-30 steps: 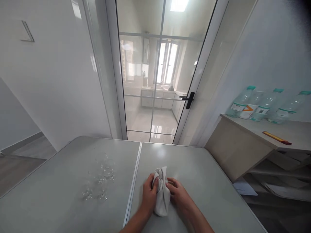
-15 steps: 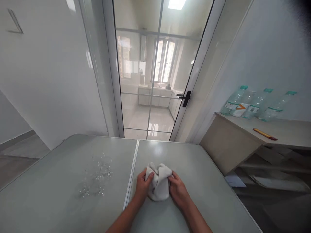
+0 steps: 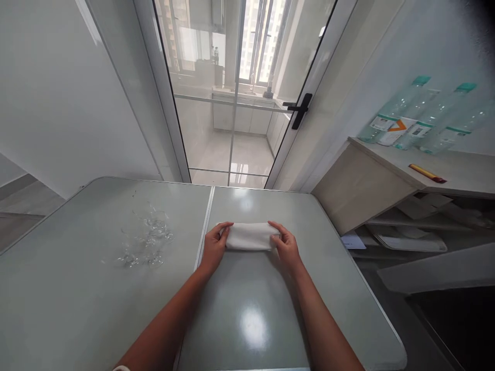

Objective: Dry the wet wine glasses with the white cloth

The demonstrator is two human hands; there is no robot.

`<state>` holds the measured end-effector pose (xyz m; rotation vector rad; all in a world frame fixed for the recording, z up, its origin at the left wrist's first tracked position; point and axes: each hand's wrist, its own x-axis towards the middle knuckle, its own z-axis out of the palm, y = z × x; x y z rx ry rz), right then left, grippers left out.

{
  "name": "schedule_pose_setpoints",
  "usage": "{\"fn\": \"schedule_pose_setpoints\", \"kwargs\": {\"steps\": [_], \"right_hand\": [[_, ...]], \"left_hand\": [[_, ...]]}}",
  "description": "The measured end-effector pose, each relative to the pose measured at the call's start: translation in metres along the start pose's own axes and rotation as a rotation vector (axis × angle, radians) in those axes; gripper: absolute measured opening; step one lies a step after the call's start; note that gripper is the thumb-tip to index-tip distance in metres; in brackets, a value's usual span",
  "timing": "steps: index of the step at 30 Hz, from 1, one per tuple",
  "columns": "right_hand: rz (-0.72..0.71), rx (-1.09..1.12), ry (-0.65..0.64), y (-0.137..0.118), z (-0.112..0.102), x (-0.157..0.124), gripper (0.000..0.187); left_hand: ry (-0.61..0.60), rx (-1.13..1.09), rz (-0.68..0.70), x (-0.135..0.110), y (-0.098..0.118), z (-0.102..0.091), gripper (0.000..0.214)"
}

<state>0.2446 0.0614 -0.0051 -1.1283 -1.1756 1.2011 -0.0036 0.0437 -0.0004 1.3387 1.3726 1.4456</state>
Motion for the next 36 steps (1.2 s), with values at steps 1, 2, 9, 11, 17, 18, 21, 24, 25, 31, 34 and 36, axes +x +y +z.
{"fn": "schedule_pose_setpoints", "kwargs": {"steps": [1, 2, 9, 11, 17, 18, 21, 24, 25, 31, 34, 36], "right_hand": [[-0.029, -0.041, -0.004, -0.002, -0.003, 0.000, 0.051], [-0.045, -0.071, -0.006, -0.002, -0.004, 0.001, 0.054], [-0.049, 0.101, 0.044, 0.006, -0.011, 0.003, 0.041], [-0.063, 0.127, 0.068, 0.007, -0.012, 0.004, 0.046], [-0.211, -0.369, 0.129, 0.011, -0.008, 0.003, 0.046], [-0.243, -0.455, 0.134, 0.013, -0.008, 0.002, 0.043], [-0.265, -0.590, 0.088, 0.013, -0.007, 0.002, 0.029], [-0.256, -0.612, 0.109, 0.007, -0.009, 0.001, 0.008], [-0.258, -0.586, 0.121, 0.004, -0.010, 0.001, 0.008], [0.174, 0.143, 0.061, 0.006, -0.008, -0.001, 0.015], [0.420, 0.321, 0.168, 0.014, 0.000, 0.001, 0.014], [0.488, 0.330, 0.184, 0.016, 0.004, 0.001, 0.017]], "left_hand": [[-0.006, 0.021, -0.006, 0.000, 0.001, -0.001, 0.033], [-0.019, 0.041, -0.015, 0.000, 0.002, -0.001, 0.035], [-0.147, -0.029, -0.059, 0.007, 0.009, -0.011, 0.045], [-0.152, -0.045, -0.102, 0.009, 0.007, -0.015, 0.048], [-0.078, 0.376, 0.177, 0.012, -0.009, -0.019, 0.033], [-0.076, 0.422, 0.234, 0.012, -0.009, -0.018, 0.027], [-0.019, 0.488, 0.328, 0.011, -0.006, -0.017, 0.014], [0.081, 0.496, 0.375, 0.010, 0.002, -0.015, 0.009], [0.079, 0.478, 0.382, 0.010, 0.004, -0.014, 0.008], [0.042, 0.478, 0.470, 0.001, 0.012, -0.014, 0.016], [0.022, 0.508, 0.492, -0.006, 0.020, -0.013, 0.015], [0.006, 0.506, 0.497, -0.010, 0.028, -0.010, 0.015]]}}
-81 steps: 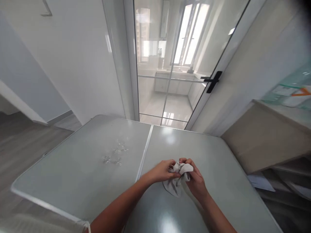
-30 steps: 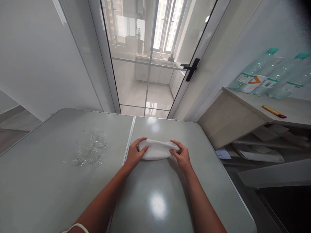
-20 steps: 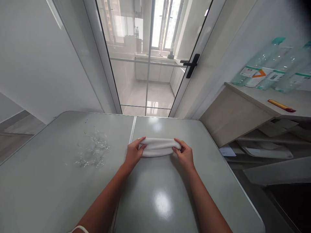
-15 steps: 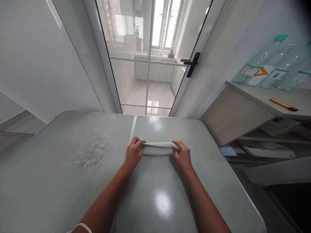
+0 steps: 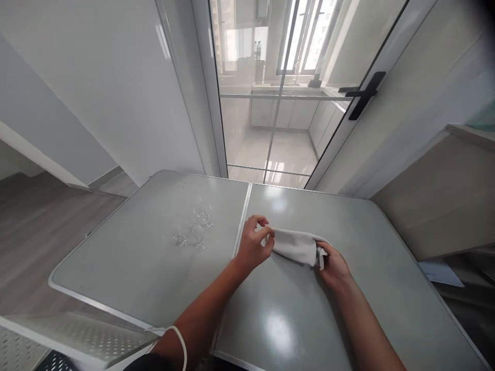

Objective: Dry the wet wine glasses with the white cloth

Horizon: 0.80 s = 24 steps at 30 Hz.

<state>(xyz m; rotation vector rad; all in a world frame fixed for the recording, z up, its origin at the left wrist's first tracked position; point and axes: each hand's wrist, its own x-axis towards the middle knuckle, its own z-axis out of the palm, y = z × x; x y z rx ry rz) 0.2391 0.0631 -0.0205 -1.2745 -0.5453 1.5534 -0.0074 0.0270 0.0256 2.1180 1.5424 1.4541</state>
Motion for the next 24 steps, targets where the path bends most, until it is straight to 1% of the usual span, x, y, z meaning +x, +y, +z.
{"fn": "schedule_pose_setpoints", "kwargs": {"steps": [3, 6, 8, 10, 11, 13, 14, 15, 17, 19, 20, 21, 24], "right_hand": [[0.016, -0.028, -0.013, 0.002, 0.004, -0.002, 0.019], [0.018, -0.047, -0.032, 0.003, 0.004, -0.003, 0.019], [0.013, -0.058, -0.033, 0.006, 0.002, -0.002, 0.019], [0.000, -0.065, -0.043, 0.008, 0.000, 0.000, 0.018], [-0.009, -0.063, -0.050, 0.009, 0.000, 0.001, 0.018], [-0.025, -0.049, -0.059, 0.010, 0.000, 0.002, 0.019], [-0.033, -0.043, -0.064, 0.010, 0.001, 0.001, 0.019], [-0.039, -0.040, -0.071, 0.010, 0.001, 0.001, 0.020], [-0.048, -0.048, -0.094, 0.010, 0.001, 0.000, 0.021], [-0.047, -0.070, -0.123, 0.011, 0.000, 0.000, 0.021], [-0.041, -0.083, -0.137, 0.011, -0.001, 0.000, 0.021], [-0.035, -0.092, -0.149, 0.011, -0.002, 0.000, 0.020], [-0.028, -0.093, -0.178, 0.011, -0.002, 0.000, 0.019]], "left_hand": [[-0.005, -0.033, 0.019, -0.001, 0.014, -0.003, 0.014], [0.024, -0.079, 0.001, -0.009, 0.024, -0.012, 0.013], [0.064, -0.097, -0.051, -0.023, 0.025, -0.024, 0.011], [0.125, -0.080, -0.135, -0.043, 0.021, -0.040, 0.009], [0.167, -0.048, -0.193, -0.055, 0.017, -0.049, 0.008], [0.291, 0.074, -0.316, -0.081, 0.007, -0.068, 0.007], [0.363, 0.150, -0.401, -0.094, 0.000, -0.076, 0.013], [0.407, 0.202, -0.486, -0.105, -0.007, -0.084, 0.022], [0.428, 0.223, -0.642, -0.121, -0.021, -0.096, 0.042], [0.419, 0.187, -0.765, -0.128, -0.035, -0.102, 0.056], [0.415, 0.157, -0.798, -0.128, -0.041, -0.104, 0.061], [0.413, 0.125, -0.810, -0.127, -0.047, -0.105, 0.063], [0.419, 0.058, -0.788, -0.116, -0.061, -0.105, 0.065]]}}
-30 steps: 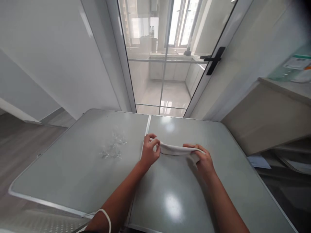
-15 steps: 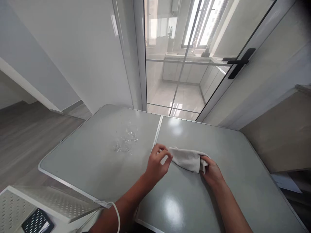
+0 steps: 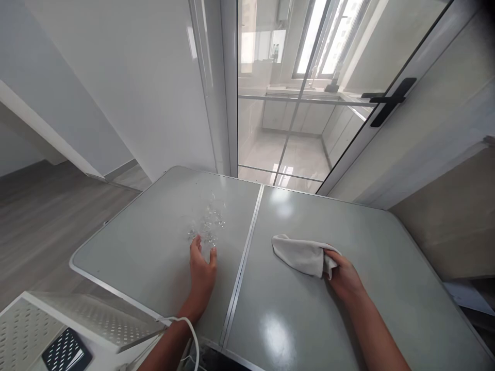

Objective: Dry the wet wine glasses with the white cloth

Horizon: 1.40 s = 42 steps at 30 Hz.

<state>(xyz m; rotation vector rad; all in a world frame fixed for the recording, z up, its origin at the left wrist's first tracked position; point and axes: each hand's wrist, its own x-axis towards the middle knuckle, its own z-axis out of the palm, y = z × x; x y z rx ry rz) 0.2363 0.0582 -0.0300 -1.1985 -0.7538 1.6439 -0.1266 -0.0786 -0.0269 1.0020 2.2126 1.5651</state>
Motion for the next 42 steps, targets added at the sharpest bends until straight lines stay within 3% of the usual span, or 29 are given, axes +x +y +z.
{"fn": "schedule_pose_setpoints", "kwargs": {"steps": [8, 15, 19, 22, 25, 28, 31, 34, 38, 42], "right_hand": [[-0.046, 0.030, 0.041, -0.002, 0.014, -0.004, 0.018], [0.002, 0.191, 0.044, -0.003, 0.017, -0.004, 0.023], [0.015, 0.267, 0.092, -0.006, 0.017, -0.001, 0.021], [-0.030, 0.257, 0.202, -0.006, 0.015, 0.004, 0.020], [-0.192, 0.111, 0.280, -0.005, 0.016, 0.003, 0.026], [-0.409, -0.186, 0.168, -0.007, 0.027, -0.010, 0.030], [-0.522, -0.443, -0.072, -0.008, 0.044, -0.030, 0.027], [-0.443, -0.450, -0.251, -0.007, 0.055, -0.046, 0.032], [-0.384, -0.433, -0.358, -0.012, 0.055, -0.055, 0.052], [-0.412, -0.532, -0.425, -0.022, 0.049, -0.058, 0.068]], "left_hand": [[0.023, -0.074, 0.022, 0.024, 0.005, 0.015, 0.058], [-0.060, -0.118, 0.044, 0.014, 0.010, 0.018, 0.055], [-0.272, -0.078, 0.238, 0.009, 0.046, 0.036, 0.046], [-0.487, 0.053, 0.483, 0.011, 0.077, 0.069, 0.043], [-0.663, 0.240, 0.744, 0.012, 0.089, 0.106, 0.046], [-0.724, 0.321, 0.895, 0.010, 0.078, 0.130, 0.048], [-0.706, 0.284, 0.959, 0.007, 0.061, 0.133, 0.049], [-0.688, 0.251, 1.026, 0.005, 0.052, 0.125, 0.049], [-0.746, 0.202, 1.134, 0.000, 0.054, 0.118, 0.049], [-0.788, 0.116, 1.039, -0.011, 0.064, 0.117, 0.047]]}}
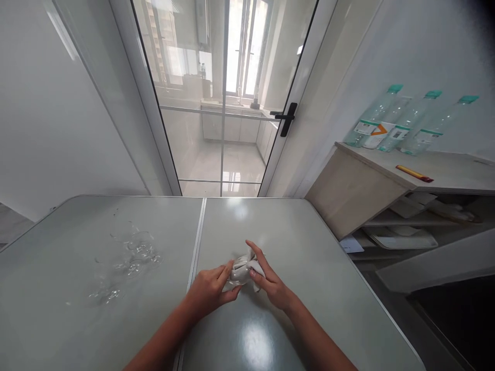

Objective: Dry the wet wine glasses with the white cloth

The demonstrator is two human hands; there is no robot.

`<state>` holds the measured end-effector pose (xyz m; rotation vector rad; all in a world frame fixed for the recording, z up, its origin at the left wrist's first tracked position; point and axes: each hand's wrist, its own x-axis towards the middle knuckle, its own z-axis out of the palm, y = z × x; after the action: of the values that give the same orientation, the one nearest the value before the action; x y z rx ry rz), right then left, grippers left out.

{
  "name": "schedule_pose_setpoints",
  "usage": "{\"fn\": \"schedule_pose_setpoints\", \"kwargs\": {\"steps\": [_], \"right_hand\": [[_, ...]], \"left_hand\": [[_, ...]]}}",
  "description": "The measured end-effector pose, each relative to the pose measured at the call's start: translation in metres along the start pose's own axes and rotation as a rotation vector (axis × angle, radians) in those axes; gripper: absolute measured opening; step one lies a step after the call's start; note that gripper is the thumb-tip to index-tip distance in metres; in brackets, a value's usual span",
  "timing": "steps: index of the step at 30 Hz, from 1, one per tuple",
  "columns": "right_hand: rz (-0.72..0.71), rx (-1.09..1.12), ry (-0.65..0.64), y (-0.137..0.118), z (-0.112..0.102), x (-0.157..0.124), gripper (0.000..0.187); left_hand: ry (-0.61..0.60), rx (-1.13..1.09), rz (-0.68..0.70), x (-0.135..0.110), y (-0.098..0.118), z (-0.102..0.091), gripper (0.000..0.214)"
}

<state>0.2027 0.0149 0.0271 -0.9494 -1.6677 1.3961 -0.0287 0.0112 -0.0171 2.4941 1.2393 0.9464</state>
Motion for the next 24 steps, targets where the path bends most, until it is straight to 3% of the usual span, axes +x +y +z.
{"fn": "schedule_pose_setpoints", "kwargs": {"steps": [3, 5, 8, 10, 13, 16, 18, 21, 24], "right_hand": [[-0.027, -0.045, -0.105, 0.002, -0.008, -0.002, 0.065], [-0.113, -0.076, -0.156, 0.007, -0.012, -0.003, 0.061], [-0.278, -0.129, -0.210, 0.013, -0.014, -0.006, 0.056], [-0.276, -0.147, -0.198, 0.010, -0.012, -0.005, 0.051], [-0.079, -0.075, -0.074, 0.001, -0.004, 0.000, 0.045], [0.192, 0.196, 0.031, -0.002, 0.004, 0.006, 0.047], [0.300, 0.341, 0.063, -0.001, 0.007, 0.009, 0.050], [0.221, 0.279, 0.120, 0.000, 0.010, 0.007, 0.047], [0.063, 0.130, 0.092, -0.004, 0.007, -0.001, 0.045]], "left_hand": [[-0.086, -0.269, -0.165, 0.005, 0.011, -0.003, 0.041], [-0.249, -0.561, -0.333, 0.009, 0.014, -0.007, 0.038], [-0.530, -0.987, -0.588, 0.014, 0.013, -0.014, 0.055], [-0.605, -1.066, -0.658, 0.015, 0.010, -0.016, 0.062], [-0.420, -0.788, -0.526, 0.012, 0.009, -0.014, 0.051], [-0.135, -0.362, -0.299, 0.005, 0.013, -0.004, 0.040], [-0.055, -0.222, -0.245, 0.001, 0.016, 0.002, 0.042], [-0.063, -0.319, -0.333, 0.002, 0.022, 0.002, 0.043], [-0.316, -0.783, -0.574, 0.010, 0.024, -0.008, 0.052]]}}
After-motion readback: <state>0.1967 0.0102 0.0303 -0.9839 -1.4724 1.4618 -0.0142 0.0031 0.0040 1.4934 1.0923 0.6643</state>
